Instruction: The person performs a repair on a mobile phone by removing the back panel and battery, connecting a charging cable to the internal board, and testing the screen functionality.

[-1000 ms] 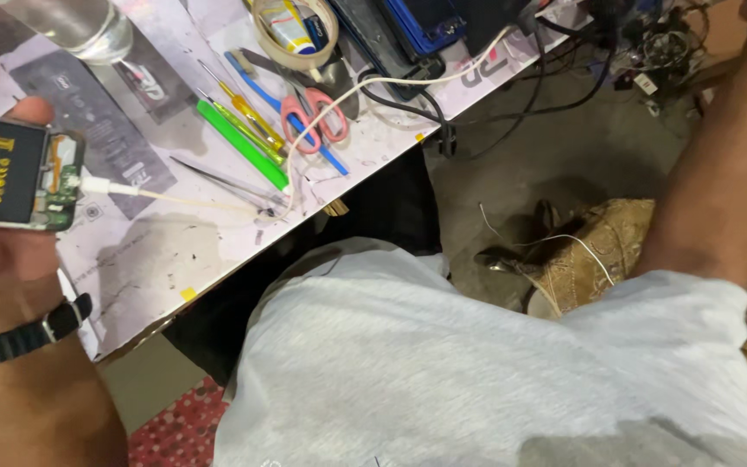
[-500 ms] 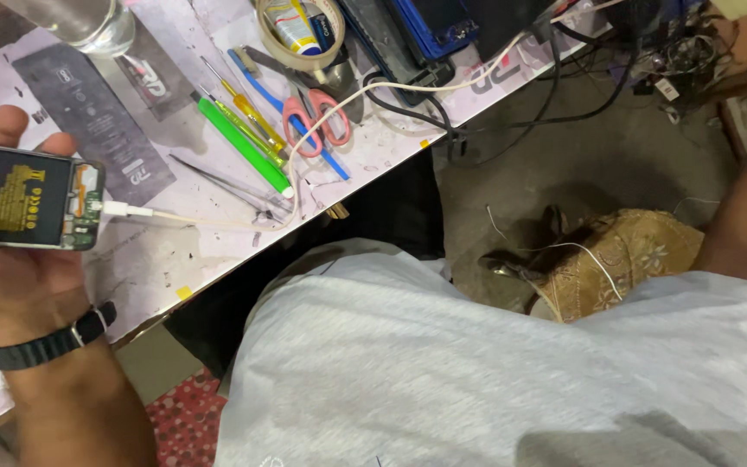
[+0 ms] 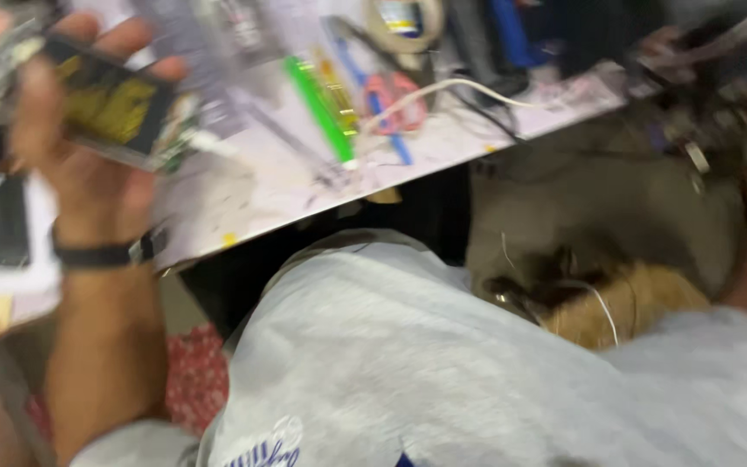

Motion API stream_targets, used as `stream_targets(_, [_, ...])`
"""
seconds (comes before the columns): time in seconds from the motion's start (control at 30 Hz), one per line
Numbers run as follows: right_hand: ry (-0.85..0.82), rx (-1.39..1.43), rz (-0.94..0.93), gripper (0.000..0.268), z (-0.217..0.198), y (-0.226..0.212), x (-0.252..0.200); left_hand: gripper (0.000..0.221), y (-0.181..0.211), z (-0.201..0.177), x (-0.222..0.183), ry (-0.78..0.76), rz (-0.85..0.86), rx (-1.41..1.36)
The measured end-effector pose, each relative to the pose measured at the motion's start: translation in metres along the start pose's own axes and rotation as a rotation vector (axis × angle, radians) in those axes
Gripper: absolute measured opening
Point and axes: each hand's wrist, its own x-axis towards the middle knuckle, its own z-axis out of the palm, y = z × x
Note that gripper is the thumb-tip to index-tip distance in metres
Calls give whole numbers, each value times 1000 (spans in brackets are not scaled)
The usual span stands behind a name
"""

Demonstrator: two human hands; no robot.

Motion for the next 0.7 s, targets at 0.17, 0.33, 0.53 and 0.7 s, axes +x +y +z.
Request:
stream_targets(0.17, [34, 124, -109, 31, 36, -123, 15, 53, -14, 2, 12, 71, 48, -133])
stream_targets(0.33, [69, 351, -327, 34, 2, -161, 0, 54, -19, 8, 20, 64, 44, -208])
stream_targets(0.53, [-141, 706, -592, 37, -10, -251, -42, 53, -19, 16, 23, 77, 21, -282])
stream_targets(0.7, [-239, 786, -474, 38, 35, -341, -39, 64, -14, 22, 19, 129, 7, -355])
